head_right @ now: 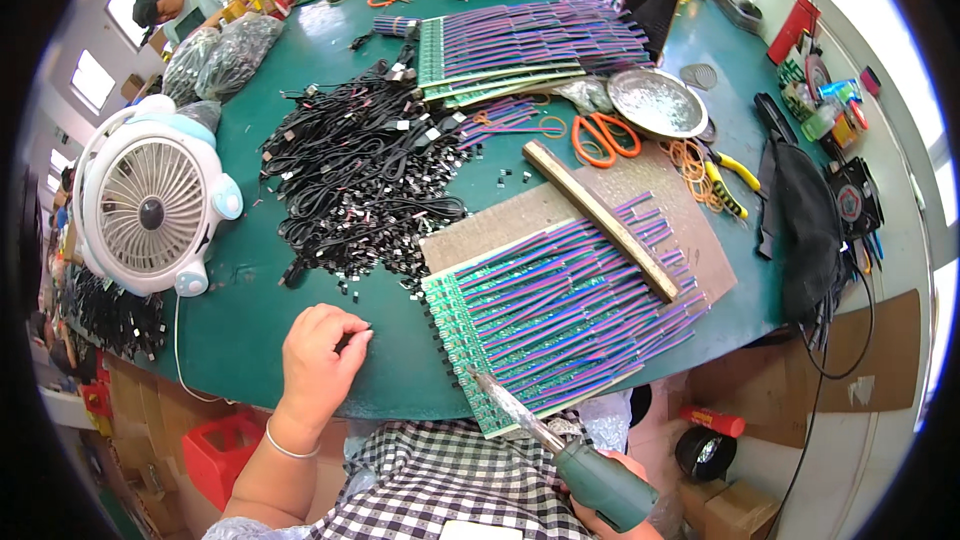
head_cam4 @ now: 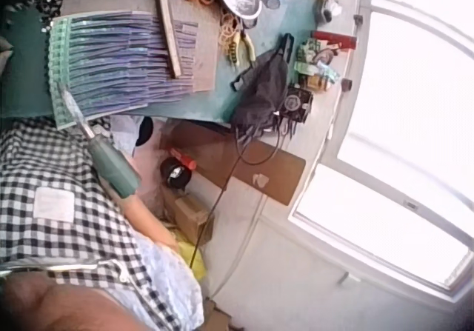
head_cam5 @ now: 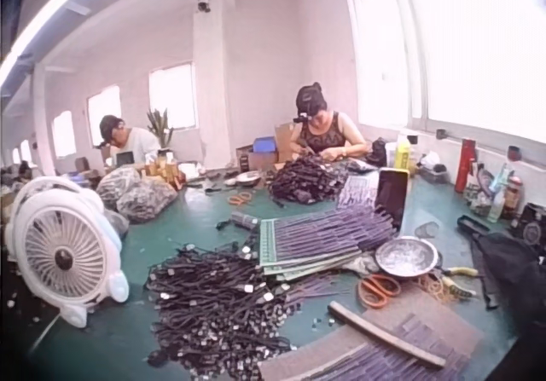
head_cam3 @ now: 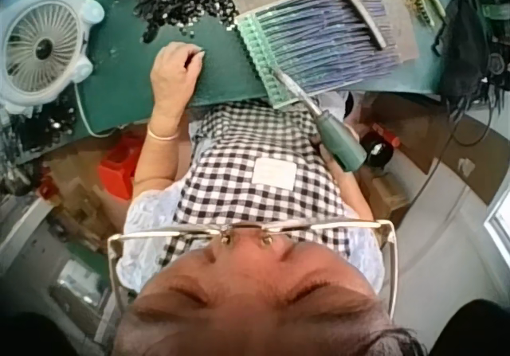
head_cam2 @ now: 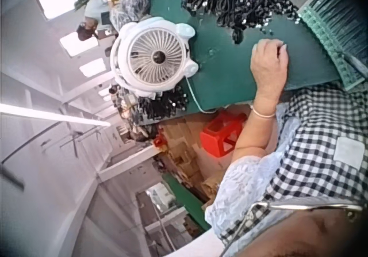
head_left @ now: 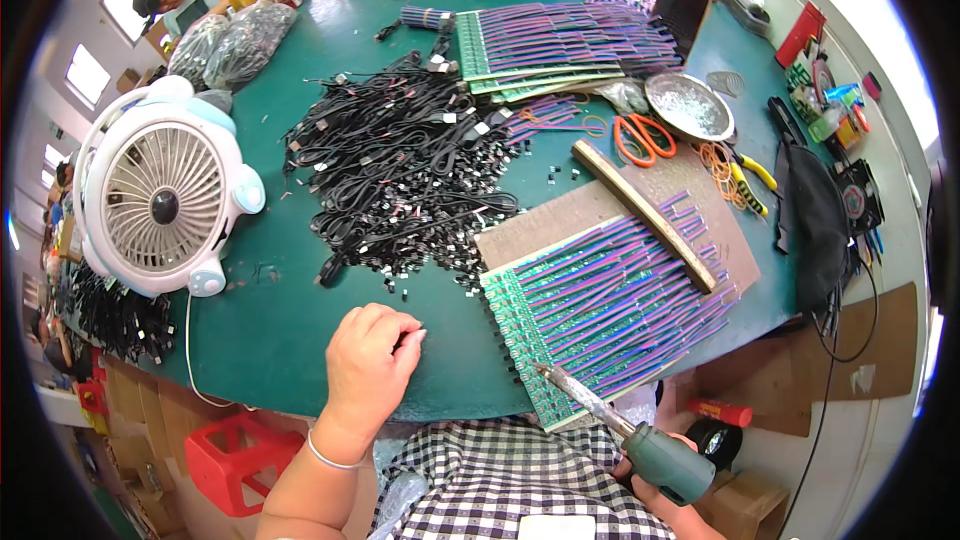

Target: The person secures wires and connectors onto multiple circuit boards using a hot glue gun.

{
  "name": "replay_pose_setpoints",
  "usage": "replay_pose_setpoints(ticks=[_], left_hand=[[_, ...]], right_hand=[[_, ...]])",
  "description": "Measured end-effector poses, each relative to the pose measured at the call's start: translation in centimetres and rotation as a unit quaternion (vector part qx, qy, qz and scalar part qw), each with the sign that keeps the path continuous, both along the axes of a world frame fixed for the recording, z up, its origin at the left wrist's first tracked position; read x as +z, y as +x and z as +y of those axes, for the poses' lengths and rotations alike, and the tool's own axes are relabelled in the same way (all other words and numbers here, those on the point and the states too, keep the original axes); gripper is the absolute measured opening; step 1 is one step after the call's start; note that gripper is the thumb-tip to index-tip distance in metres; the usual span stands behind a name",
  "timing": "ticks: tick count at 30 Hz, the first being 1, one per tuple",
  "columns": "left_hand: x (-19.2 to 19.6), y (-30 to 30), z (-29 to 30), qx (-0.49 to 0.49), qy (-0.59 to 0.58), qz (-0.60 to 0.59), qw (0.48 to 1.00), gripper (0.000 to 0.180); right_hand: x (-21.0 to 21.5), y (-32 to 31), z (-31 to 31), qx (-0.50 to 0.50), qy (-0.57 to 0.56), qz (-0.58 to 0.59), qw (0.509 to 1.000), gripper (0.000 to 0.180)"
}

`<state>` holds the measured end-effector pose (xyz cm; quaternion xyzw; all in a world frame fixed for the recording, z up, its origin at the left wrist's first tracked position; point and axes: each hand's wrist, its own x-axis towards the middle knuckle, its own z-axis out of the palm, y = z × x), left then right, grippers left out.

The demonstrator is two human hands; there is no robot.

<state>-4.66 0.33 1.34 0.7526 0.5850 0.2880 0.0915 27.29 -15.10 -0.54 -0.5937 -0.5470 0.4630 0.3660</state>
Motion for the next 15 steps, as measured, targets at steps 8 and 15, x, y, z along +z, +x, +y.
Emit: replay_pose_setpoints(ticks=[8,15], left_hand=[[0.5,4.0,-2.9,-0.19,-0.001,-0.084,0.978,0.019],[-0.7,6.3,-3.4,-0.212,0.013,-0.101,0.972,0.021]], right_hand=[[0.7,0.4,0.0,0.01,0.06,-0.058,0.996,0.015],[1.2,1.0,-2.5,0.009,0.052,-0.03,0.998,0.021]])
